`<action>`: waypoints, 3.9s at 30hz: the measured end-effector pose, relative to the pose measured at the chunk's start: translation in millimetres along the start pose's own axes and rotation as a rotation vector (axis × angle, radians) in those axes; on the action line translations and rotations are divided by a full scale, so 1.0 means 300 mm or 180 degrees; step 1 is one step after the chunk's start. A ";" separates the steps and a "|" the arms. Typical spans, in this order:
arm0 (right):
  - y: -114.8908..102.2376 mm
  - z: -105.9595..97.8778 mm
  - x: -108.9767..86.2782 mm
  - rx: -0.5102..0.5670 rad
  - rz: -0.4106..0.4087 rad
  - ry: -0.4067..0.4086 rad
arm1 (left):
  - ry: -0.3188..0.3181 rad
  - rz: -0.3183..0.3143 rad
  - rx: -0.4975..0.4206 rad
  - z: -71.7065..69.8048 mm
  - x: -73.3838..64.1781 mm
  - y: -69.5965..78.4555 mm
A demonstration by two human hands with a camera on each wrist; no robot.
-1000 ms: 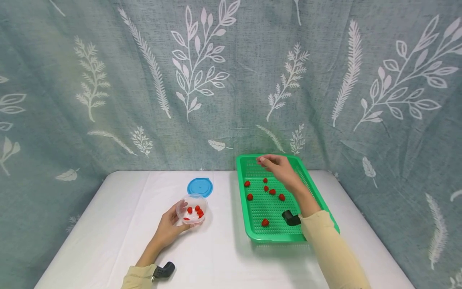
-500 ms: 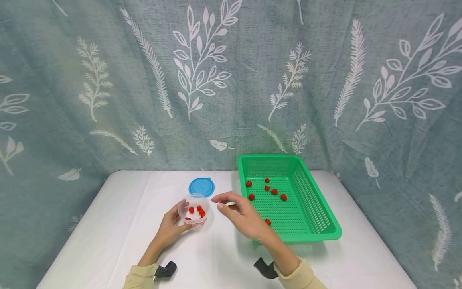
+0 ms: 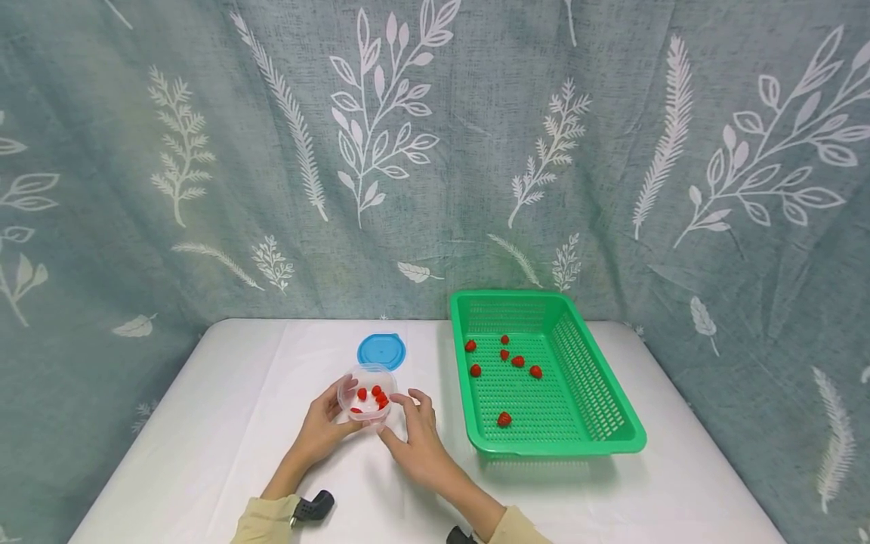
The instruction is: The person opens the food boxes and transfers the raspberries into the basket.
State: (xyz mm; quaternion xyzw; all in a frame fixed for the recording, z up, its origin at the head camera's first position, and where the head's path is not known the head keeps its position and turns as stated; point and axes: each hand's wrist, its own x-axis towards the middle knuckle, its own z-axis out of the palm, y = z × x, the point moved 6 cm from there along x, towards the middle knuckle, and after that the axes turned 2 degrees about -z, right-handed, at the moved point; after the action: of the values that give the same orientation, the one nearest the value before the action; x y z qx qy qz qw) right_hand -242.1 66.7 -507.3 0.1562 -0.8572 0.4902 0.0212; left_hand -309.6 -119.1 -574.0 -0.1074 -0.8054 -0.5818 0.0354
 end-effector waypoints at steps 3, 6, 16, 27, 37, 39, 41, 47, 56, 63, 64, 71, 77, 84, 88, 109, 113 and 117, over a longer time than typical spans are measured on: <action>0.036 0.025 0.040 0.0095 0.0043 0.0086 | -0.0022 -0.0009 -0.0033 -0.003 0.001 -0.003; 0.053 0.042 0.089 0.0193 0.0064 0.0179 | -0.0027 -0.0004 -0.0081 -0.009 0.000 -0.004; 0.072 0.079 0.215 0.0354 -0.0061 0.0254 | 0.0020 0.0049 -0.0210 -0.012 -0.023 0.081; 0.075 0.094 0.304 0.0043 0.0004 -0.0076 | -0.0006 0.0114 -0.0208 -0.009 -0.005 0.022; 0.058 0.112 0.363 -0.0757 0.0206 -0.0222 | -0.0095 0.0221 -0.0275 -0.012 0.000 0.009; 0.061 0.114 0.371 -0.0910 0.0275 -0.0196 | -0.0094 0.0220 -0.0266 -0.012 -0.001 0.007; 0.066 0.115 0.378 -0.1038 0.0330 -0.0168 | -0.0101 0.0215 -0.0237 -0.011 -0.001 0.005; 0.070 0.115 0.388 -0.1095 0.0300 -0.0177 | -0.0134 0.0282 -0.0341 -0.010 0.002 0.004; 0.075 0.119 0.391 -0.1109 0.0323 -0.0110 | -0.0138 0.0294 -0.0355 -0.013 0.005 0.003; 0.073 0.129 0.405 -0.1461 0.0332 -0.0066 | -0.0119 0.0257 -0.0333 -0.016 0.004 0.002; 0.072 0.128 0.408 -0.1481 0.0305 -0.0065 | -0.0116 0.0264 -0.0336 -0.015 0.004 0.003; 0.077 0.129 0.413 -0.1150 0.0173 -0.0188 | -0.0100 0.0294 -0.0358 -0.013 0.005 0.009; 0.081 0.126 0.408 -0.0992 0.0159 -0.0158 | -0.0127 0.0238 -0.0341 -0.010 0.003 0.006; 0.077 0.123 0.404 -0.0731 -0.0174 -0.0023 | -0.0113 0.0237 -0.0259 -0.011 0.003 0.005; 0.074 0.116 0.396 -0.0460 -0.0370 0.0061 | -0.0104 0.0286 -0.0264 -0.010 0.004 0.006; 0.015 0.033 0.342 0.0446 -0.0467 0.0690 | -0.0078 0.0169 -0.0232 -0.012 0.008 -0.004; 0.001 0.018 0.332 0.0546 -0.0409 0.0725 | -0.0080 0.0225 -0.0242 -0.011 0.004 0.004; -0.024 0.002 0.322 0.0693 -0.0450 0.0727 | -0.0065 0.0284 -0.0266 -0.010 0.000 0.013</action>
State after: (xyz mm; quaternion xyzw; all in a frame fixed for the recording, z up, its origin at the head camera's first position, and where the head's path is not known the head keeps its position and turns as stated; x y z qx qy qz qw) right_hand -331.7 38.7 -483.3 0.1608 -0.7779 0.5920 0.1359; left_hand -309.1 -120.8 -569.5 -0.1505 -0.7752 -0.6117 0.0485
